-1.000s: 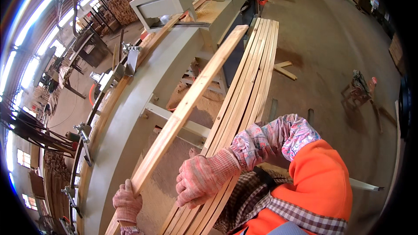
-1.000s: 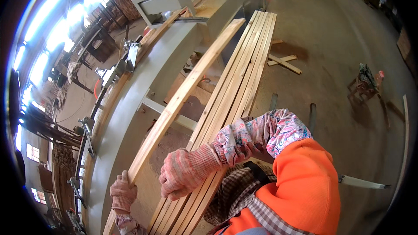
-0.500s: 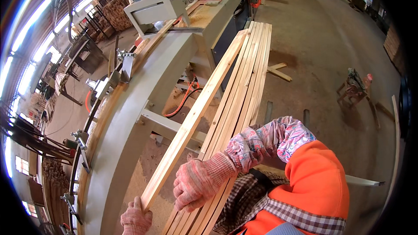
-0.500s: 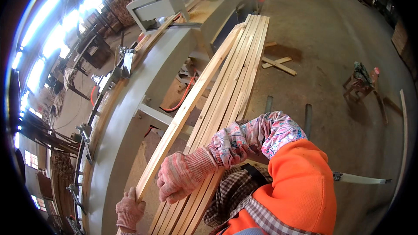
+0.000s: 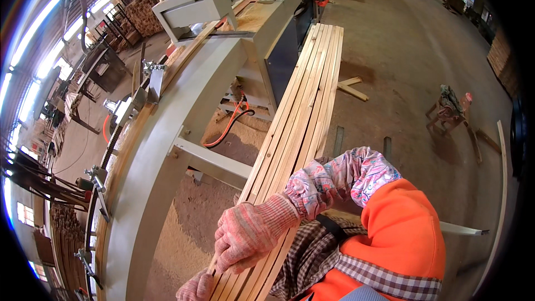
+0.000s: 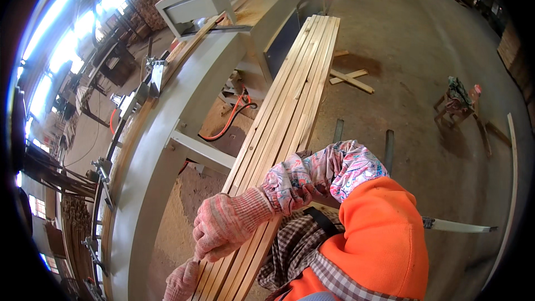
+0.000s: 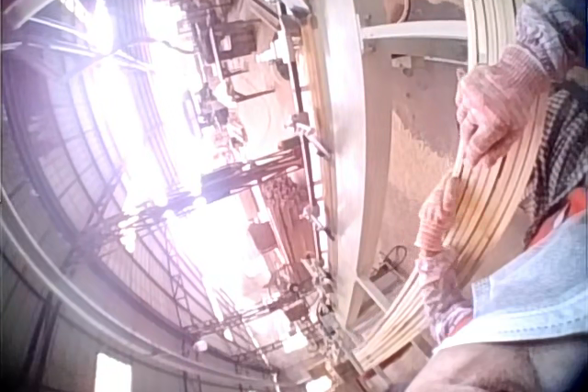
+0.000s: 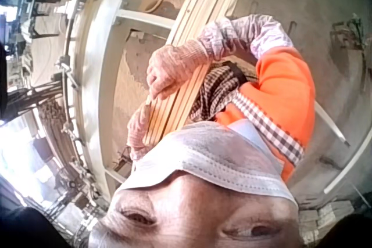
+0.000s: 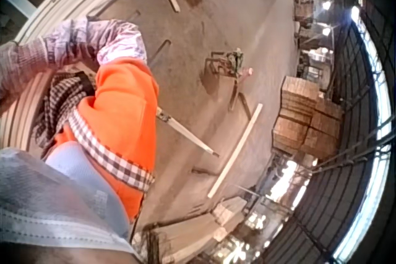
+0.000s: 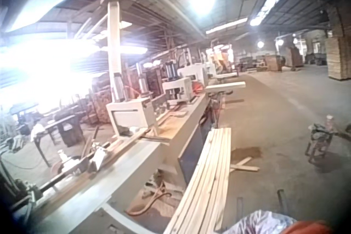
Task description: The person stacks long, thin wooden planks onto a metal conveyor or machine platform in a workshop. They pick up planks one by one and place them in a neat pile, adjusting their alignment as they work.
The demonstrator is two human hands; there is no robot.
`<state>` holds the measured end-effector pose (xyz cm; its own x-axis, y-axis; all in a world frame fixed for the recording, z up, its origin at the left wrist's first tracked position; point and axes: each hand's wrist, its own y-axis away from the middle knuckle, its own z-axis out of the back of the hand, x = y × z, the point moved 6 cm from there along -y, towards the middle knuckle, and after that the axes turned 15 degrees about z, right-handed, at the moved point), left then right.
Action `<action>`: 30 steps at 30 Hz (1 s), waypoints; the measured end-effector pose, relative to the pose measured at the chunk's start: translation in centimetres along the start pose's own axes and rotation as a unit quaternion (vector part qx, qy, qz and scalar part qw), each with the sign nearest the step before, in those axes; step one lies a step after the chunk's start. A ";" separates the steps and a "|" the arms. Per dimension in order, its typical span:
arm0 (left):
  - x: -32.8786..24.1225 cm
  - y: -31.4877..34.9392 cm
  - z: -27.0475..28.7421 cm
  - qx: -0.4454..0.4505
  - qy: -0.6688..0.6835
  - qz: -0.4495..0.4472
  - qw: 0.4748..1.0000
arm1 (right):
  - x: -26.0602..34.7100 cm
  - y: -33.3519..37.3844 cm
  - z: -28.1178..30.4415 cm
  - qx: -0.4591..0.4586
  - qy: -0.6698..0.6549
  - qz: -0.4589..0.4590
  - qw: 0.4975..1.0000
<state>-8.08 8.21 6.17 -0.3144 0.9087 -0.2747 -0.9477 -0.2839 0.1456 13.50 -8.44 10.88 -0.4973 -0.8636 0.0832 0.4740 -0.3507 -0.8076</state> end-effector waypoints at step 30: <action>-7.3 2.9 1.7 0.013 -0.064 0.344 0.937 | 1.5 -0.6 0.7 0.164 0.073 -0.150 0.972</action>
<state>-8.47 1.25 10.27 -0.8398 0.5428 0.0088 -0.5208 -0.8101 0.2693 13.03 -9.78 11.88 -0.7358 -0.6520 0.1830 0.4855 -0.6964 -0.5285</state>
